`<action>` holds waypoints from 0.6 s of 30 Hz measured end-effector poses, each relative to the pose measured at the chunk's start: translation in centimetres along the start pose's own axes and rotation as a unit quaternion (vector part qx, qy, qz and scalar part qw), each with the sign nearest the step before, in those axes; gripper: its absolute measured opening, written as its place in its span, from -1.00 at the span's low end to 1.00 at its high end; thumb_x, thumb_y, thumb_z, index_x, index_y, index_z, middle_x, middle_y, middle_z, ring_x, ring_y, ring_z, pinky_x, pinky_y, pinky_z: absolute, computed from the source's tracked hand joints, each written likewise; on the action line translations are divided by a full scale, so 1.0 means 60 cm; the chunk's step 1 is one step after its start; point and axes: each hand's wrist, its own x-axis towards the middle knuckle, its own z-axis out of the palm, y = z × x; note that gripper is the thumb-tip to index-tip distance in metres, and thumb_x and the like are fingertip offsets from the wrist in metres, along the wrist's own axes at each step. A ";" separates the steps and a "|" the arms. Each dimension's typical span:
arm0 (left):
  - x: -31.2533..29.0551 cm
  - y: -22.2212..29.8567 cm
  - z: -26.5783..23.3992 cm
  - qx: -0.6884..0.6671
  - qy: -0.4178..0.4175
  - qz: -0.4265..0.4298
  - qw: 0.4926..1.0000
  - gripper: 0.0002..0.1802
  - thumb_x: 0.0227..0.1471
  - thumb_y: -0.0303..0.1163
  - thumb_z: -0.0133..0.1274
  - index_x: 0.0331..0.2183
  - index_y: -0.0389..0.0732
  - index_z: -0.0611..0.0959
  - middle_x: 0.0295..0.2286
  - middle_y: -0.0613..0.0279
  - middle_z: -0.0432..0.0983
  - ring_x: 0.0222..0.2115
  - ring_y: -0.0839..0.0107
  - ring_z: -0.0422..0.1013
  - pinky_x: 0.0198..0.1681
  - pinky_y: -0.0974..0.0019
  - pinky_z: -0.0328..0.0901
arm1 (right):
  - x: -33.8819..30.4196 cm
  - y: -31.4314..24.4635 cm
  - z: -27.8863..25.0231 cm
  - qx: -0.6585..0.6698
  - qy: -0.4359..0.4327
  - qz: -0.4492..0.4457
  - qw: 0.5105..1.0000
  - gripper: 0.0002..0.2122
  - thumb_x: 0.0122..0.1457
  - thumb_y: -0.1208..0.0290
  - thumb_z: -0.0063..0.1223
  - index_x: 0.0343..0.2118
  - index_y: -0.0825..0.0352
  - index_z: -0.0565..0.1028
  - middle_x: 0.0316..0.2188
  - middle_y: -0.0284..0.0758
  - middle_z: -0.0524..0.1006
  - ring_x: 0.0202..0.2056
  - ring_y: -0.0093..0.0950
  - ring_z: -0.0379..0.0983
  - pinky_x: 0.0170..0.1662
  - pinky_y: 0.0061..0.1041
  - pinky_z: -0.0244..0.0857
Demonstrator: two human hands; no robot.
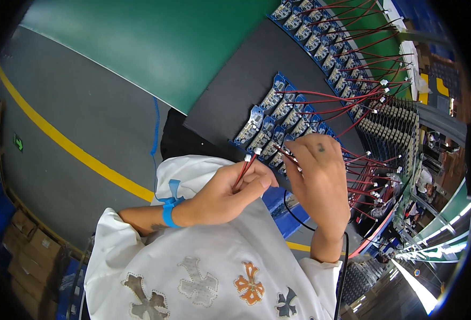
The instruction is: The person connects wire harnesses to small electronic circuit boards by hand, attaching the connectors on the harnesses to the circuit boards.
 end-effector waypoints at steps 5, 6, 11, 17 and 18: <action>-0.006 -0.003 0.000 -0.034 -0.075 -0.017 0.996 -0.75 0.23 -0.28 -0.26 -0.30 -0.26 0.41 -0.59 0.49 0.13 -0.57 0.69 0.01 -0.52 0.54 -0.01 | 0.001 -0.015 -0.008 0.280 -0.012 0.017 0.960 -0.78 -0.12 0.65 0.14 -0.33 0.47 0.50 -0.31 -0.16 0.51 -0.21 -0.22 0.43 -0.13 -0.38 0.27; -0.007 -0.005 0.000 -0.032 -0.100 -0.023 0.994 -0.72 0.24 -0.24 -0.31 -0.29 -0.25 0.38 -0.57 0.46 0.13 -0.56 0.66 0.02 -0.50 0.53 0.01 | -0.001 -0.016 0.001 0.397 -0.033 0.026 0.917 -0.81 -0.10 0.65 0.15 -0.35 0.47 0.51 -0.30 -0.13 0.52 -0.17 -0.20 0.43 -0.09 -0.34 0.27; -0.005 -0.007 0.004 -0.005 -0.162 -0.006 0.987 -0.65 0.25 -0.21 -0.40 -0.21 -0.30 0.34 -0.51 0.37 0.18 -0.52 0.60 0.08 -0.44 0.51 0.07 | -0.023 -0.018 0.031 0.633 0.035 0.063 0.771 -0.84 0.01 0.74 0.05 -0.31 0.48 0.46 -0.24 -0.04 0.52 -0.24 -0.33 0.50 -0.19 -0.45 0.39; -0.002 -0.022 -0.007 0.067 0.075 0.219 0.970 -0.66 0.25 -0.29 -0.41 -0.15 -0.33 0.34 -0.48 0.31 0.27 -0.49 0.61 0.18 -0.40 0.55 0.13 | -0.032 -0.027 0.008 0.643 0.153 0.186 0.727 -0.86 0.02 0.75 0.03 -0.32 0.48 0.46 -0.49 -0.18 0.56 -0.46 -0.52 0.50 -0.36 -0.61 0.37; -0.004 -0.017 -0.019 -0.009 0.062 0.189 0.980 -0.67 0.25 -0.30 -0.43 -0.16 -0.31 0.35 -0.47 0.29 0.30 -0.50 0.62 0.20 -0.43 0.57 0.12 | -0.032 -0.027 0.007 0.537 0.129 0.178 0.815 -0.87 -0.01 0.75 0.05 -0.36 0.48 0.48 -0.52 -0.22 0.54 -0.50 -0.55 0.49 -0.40 -0.63 0.35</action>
